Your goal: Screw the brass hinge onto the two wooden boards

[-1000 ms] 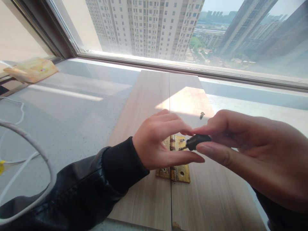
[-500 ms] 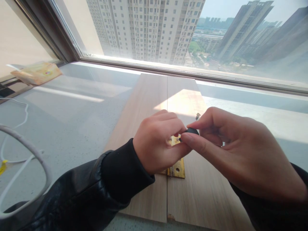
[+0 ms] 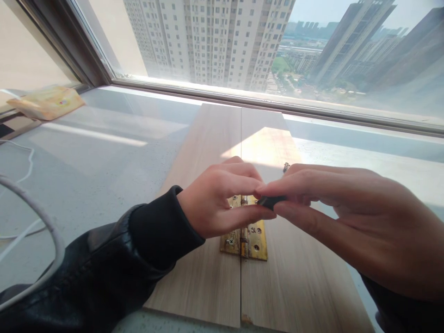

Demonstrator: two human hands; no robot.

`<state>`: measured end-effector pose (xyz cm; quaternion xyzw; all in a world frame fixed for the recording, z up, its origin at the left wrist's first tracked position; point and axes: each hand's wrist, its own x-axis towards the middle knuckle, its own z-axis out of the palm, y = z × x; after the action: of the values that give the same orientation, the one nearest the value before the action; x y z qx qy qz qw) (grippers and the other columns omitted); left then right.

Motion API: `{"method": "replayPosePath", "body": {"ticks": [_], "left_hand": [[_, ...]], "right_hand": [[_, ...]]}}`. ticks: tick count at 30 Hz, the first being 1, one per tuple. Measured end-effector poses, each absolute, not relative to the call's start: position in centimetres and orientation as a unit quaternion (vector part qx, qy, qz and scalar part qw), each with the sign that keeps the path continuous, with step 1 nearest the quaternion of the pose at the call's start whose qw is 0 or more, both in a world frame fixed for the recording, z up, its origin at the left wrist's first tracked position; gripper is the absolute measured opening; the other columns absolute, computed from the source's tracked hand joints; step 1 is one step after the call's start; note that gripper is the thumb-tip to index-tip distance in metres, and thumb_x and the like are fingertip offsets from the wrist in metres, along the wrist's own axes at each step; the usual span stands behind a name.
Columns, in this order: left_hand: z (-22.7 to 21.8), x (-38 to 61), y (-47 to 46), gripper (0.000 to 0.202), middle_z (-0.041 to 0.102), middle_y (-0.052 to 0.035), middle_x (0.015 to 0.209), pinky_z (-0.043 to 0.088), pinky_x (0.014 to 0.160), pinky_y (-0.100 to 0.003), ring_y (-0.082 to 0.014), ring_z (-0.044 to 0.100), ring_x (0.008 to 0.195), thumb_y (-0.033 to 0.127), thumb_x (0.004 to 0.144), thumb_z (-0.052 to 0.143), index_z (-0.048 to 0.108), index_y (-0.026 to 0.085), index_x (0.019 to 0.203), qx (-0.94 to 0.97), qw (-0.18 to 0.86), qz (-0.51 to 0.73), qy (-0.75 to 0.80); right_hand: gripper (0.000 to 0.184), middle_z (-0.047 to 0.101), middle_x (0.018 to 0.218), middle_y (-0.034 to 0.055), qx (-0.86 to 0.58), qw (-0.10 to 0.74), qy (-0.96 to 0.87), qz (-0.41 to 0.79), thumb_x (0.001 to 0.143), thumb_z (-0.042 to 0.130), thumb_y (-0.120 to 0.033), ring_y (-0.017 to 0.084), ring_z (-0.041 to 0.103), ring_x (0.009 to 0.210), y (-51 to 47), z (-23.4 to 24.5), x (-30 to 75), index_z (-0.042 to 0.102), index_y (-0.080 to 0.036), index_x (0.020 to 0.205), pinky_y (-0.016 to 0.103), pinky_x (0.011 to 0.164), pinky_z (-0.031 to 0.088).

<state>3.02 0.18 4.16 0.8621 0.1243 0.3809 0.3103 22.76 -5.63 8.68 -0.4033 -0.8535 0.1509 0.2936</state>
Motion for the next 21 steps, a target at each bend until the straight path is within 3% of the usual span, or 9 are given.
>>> {"method": "replayPosePath", "body": {"ticks": [5,9,14,21], "left_hand": [[4.0,3.5,-0.4,0.025,0.070,-0.0071,0.071,0.049,0.065,-0.027,-0.0129,0.060,0.067,0.030,0.070,0.084,0.071,0.008,0.076,0.835,0.292,0.436,0.165],[3.7,3.8,-0.9,0.028,0.066,-0.0060,0.064,0.045,0.060,-0.027,-0.0123,0.056,0.062,0.031,0.074,0.080,0.065,0.010,0.064,0.831,0.267,0.453,0.180],[3.8,3.7,-1.1,0.015,0.067,-0.0060,0.069,0.047,0.063,-0.029,-0.0138,0.056,0.066,0.021,0.078,0.074,0.066,0.011,0.069,0.835,0.292,0.437,0.164],[3.9,3.2,-0.2,0.016,0.068,-0.0090,0.075,0.049,0.067,-0.030,-0.0153,0.057,0.070,0.023,0.081,0.072,0.070,0.009,0.074,0.837,0.325,0.420,0.133]], "right_hand": [[0.009,0.071,0.084,-0.0062,-0.412,0.275,-0.855,0.153,0.090,0.062,-0.035,0.008,0.065,0.070,-5.9,8.8,22.7,0.064,-0.027,0.095,0.020,0.057,0.050],[0.011,0.065,0.070,-0.0075,-0.426,0.257,-0.854,0.152,0.091,0.060,-0.035,0.004,0.057,0.056,-6.0,9.1,22.3,0.063,-0.025,0.089,0.017,0.049,0.045],[0.017,0.059,0.062,-0.0047,-0.431,0.272,-0.853,0.113,0.090,0.060,-0.035,0.005,0.050,0.049,-5.8,8.9,22.0,0.062,-0.020,0.083,0.019,0.041,0.039],[0.021,0.048,0.050,-0.0051,-0.463,0.281,-0.838,0.065,0.088,0.059,-0.033,0.007,0.041,0.040,-6.0,8.3,21.1,0.058,-0.016,0.075,0.024,0.034,0.031]]}}
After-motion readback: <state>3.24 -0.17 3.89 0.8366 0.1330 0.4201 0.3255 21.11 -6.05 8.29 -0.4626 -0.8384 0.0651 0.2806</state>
